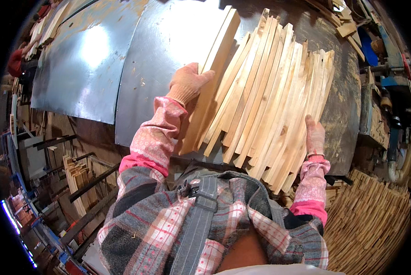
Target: The person picks up thin wooden planks from a pile and arranges them into a neat stack on a metal table. They handle the planks one by one, aligning them carefully before gathering the entire stack and moving it to a larger pile of wood.
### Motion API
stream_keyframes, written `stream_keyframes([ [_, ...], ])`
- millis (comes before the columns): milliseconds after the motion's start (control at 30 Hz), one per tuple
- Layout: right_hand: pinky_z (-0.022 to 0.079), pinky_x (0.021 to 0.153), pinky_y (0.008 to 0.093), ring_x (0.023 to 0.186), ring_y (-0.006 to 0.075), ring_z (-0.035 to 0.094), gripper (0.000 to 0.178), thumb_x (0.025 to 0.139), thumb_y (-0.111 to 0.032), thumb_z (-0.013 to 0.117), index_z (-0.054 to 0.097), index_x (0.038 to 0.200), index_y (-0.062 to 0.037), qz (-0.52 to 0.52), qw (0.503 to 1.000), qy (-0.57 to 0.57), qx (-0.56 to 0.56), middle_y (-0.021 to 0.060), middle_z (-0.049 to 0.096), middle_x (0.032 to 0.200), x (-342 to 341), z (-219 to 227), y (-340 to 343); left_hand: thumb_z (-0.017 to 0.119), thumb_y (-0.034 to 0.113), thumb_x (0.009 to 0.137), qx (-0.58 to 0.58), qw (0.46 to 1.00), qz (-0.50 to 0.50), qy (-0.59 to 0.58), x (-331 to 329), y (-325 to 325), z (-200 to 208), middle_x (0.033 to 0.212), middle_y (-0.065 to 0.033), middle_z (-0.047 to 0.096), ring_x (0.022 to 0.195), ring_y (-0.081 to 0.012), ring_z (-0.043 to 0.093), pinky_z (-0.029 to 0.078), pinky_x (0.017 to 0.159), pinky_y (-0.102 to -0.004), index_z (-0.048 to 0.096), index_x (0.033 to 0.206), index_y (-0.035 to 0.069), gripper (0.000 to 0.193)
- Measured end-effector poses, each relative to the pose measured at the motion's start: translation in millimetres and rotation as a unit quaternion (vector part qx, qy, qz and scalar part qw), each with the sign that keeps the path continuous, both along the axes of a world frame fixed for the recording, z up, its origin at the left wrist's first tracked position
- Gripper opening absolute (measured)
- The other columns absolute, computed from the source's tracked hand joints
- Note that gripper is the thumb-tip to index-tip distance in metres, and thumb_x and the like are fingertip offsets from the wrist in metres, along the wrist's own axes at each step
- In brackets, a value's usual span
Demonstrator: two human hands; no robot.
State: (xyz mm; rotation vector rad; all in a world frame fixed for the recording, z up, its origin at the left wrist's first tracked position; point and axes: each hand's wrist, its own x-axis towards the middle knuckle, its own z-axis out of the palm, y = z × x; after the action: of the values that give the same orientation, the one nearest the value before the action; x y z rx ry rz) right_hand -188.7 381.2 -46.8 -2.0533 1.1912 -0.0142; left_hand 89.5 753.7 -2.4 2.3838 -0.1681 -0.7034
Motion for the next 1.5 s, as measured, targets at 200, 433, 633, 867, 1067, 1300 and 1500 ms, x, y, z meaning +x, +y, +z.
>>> stream_keyframes([
  [200,0.05,0.092,0.0401,0.096,0.0281,0.066,0.069,0.093,-0.056,0.071,0.071,0.118,0.0089,-0.004,1.0,-0.026,0.003,0.0195,0.074,0.104,-3.5,-4.2,0.5,0.07,0.051,0.091,-0.002,1.0,0.001,0.029,-20.5,-39.3,11.6,0.114,-0.0223,0.075,0.109,-0.0365,0.072,0.054,0.097,-0.0452,0.07,0.121,0.002,0.058],
  [433,0.049,0.092,0.0426,0.098,0.0316,0.066,0.076,0.091,-0.063,0.07,0.07,0.117,0.0087,-0.005,1.0,0.0,-0.005,0.0215,0.073,0.105,-22.4,-8.8,-15.4,0.069,0.051,0.09,0.05,0.999,-0.015,0.011,-60.4,-73.7,-1.8,0.114,-0.0246,0.074,0.112,-0.041,0.07,0.053,0.1,-0.0467,0.069,0.119,0.001,0.057],
  [633,0.049,0.093,0.0439,0.101,0.0348,0.067,0.077,0.091,-0.064,0.069,0.07,0.118,0.0072,-0.004,1.0,-0.024,-0.006,0.0243,0.073,0.108,-6.3,-10.2,-3.6,0.069,0.053,0.091,0.038,0.998,-0.051,-0.005,-38.3,-67.6,-8.1,0.117,-0.0258,0.071,0.112,-0.0432,0.068,0.052,0.1,-0.0499,0.066,0.118,0.0,0.059],
  [867,0.049,0.104,0.0446,0.113,0.0391,0.067,0.066,0.088,-0.044,0.077,0.065,0.133,0.0024,0.043,0.951,0.165,-0.259,0.0247,0.07,0.126,27.8,33.8,18.2,0.059,0.047,0.101,-0.059,0.995,-0.069,-0.043,-45.1,-57.5,-10.0,0.139,-0.029,0.06,0.133,-0.0436,0.055,0.043,0.114,-0.0467,0.061,0.135,-0.005,0.063],
  [1067,0.053,0.107,0.0423,0.12,0.0359,0.068,0.049,0.09,-0.019,0.071,0.066,0.135,-0.0005,0.452,0.795,-0.293,-0.281,0.017,0.072,0.13,160.6,61.4,117.7,0.056,0.042,0.104,-0.253,0.966,-0.035,0.047,-30.3,-34.0,-70.1,0.143,-0.0192,0.063,0.136,-0.03,0.057,0.042,0.116,-0.036,0.058,0.146,0.001,0.058],
  [1300,0.042,0.11,0.0516,0.132,0.0366,0.055,0.041,0.098,-0.04,0.059,0.073,0.122,-0.0101,0.558,0.764,-0.027,-0.322,0.0097,0.068,0.134,225.5,32.8,173.0,0.059,0.044,0.101,-0.204,0.976,-0.037,-0.067,-30.4,0.9,-89.9,0.122,-0.0169,0.07,0.119,-0.0357,0.064,0.05,0.106,-0.0418,0.067,0.136,0.012,0.049],
  [1500,0.045,0.106,0.0517,0.126,0.0394,0.057,0.034,0.091,-0.031,0.067,0.076,0.113,-0.0067,0.538,0.769,-0.147,-0.313,0.0121,0.069,0.13,216.7,18.9,176.0,0.062,0.052,0.098,-0.133,0.983,-0.058,0.115,-52.7,22.7,-81.7,0.134,-0.0193,0.066,0.127,-0.0375,0.061,0.048,0.107,-0.0477,0.061,0.144,0.013,0.06],
])
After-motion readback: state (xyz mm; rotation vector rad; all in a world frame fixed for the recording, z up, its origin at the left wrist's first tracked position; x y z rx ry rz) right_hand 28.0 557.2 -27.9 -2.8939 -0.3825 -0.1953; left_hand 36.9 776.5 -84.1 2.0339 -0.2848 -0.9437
